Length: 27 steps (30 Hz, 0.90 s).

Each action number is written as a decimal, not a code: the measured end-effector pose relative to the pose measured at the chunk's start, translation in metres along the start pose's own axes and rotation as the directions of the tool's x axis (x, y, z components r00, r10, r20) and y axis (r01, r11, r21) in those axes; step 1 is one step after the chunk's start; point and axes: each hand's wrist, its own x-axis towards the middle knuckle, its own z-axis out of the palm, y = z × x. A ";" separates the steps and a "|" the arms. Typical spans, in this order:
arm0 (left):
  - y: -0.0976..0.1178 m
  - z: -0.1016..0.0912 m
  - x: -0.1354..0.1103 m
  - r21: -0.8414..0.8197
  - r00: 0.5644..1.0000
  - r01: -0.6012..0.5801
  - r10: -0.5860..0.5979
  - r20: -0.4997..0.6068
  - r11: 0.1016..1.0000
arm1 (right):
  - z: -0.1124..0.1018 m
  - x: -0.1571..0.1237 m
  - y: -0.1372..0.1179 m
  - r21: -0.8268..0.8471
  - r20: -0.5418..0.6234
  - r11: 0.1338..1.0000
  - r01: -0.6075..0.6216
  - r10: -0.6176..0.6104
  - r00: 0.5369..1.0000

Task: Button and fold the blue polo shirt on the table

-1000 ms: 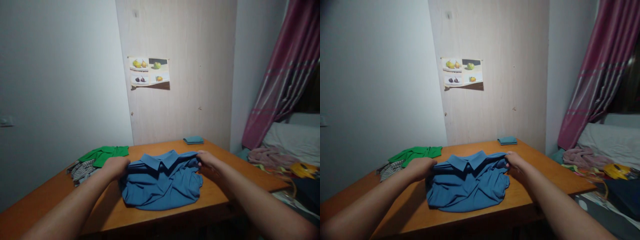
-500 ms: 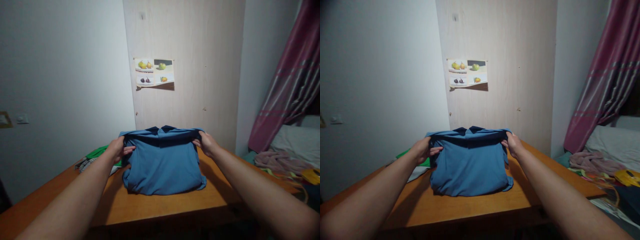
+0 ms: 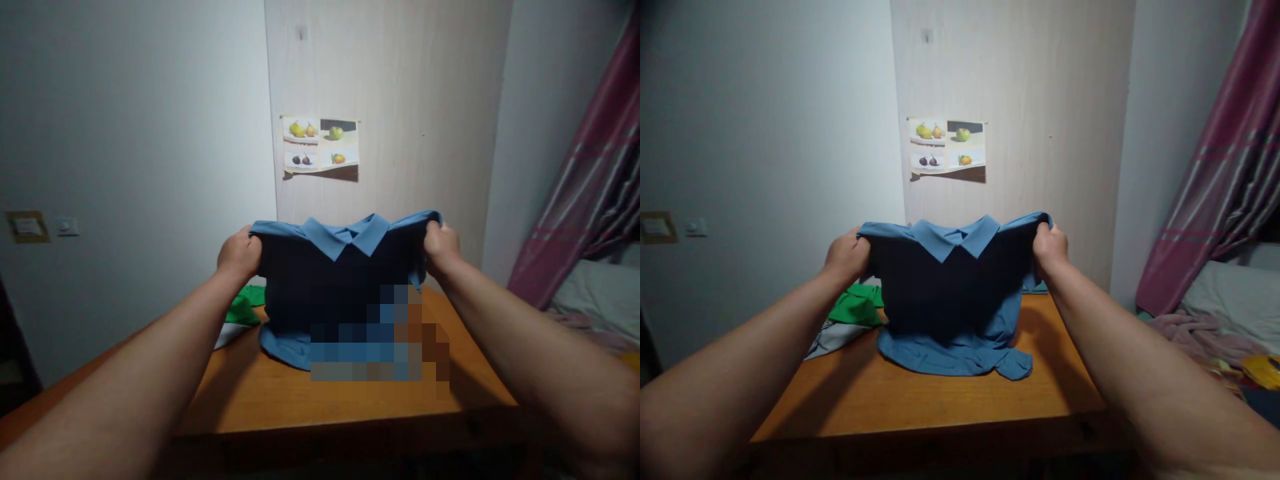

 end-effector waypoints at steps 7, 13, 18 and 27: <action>0.009 -0.038 -0.034 -0.553 0.858 0.365 -0.040 0.512 0.749 | -0.026 -0.031 -0.021 0.253 0.054 0.955 -0.155 0.146 0.988; -0.013 -0.033 -0.071 -0.239 0.343 0.479 0.070 0.937 0.845 | -0.054 -0.070 -0.006 -0.234 0.753 0.869 -0.436 0.446 0.484; -0.035 0.026 -0.071 -0.224 0.508 0.516 -0.085 0.857 0.826 | -0.020 -0.073 0.042 -0.262 0.744 0.824 -0.502 0.504 0.439; -0.069 0.094 -0.048 -0.385 0.914 0.390 -0.299 0.275 0.837 | 0.020 -0.056 0.097 0.012 0.408 0.906 -0.423 0.382 0.829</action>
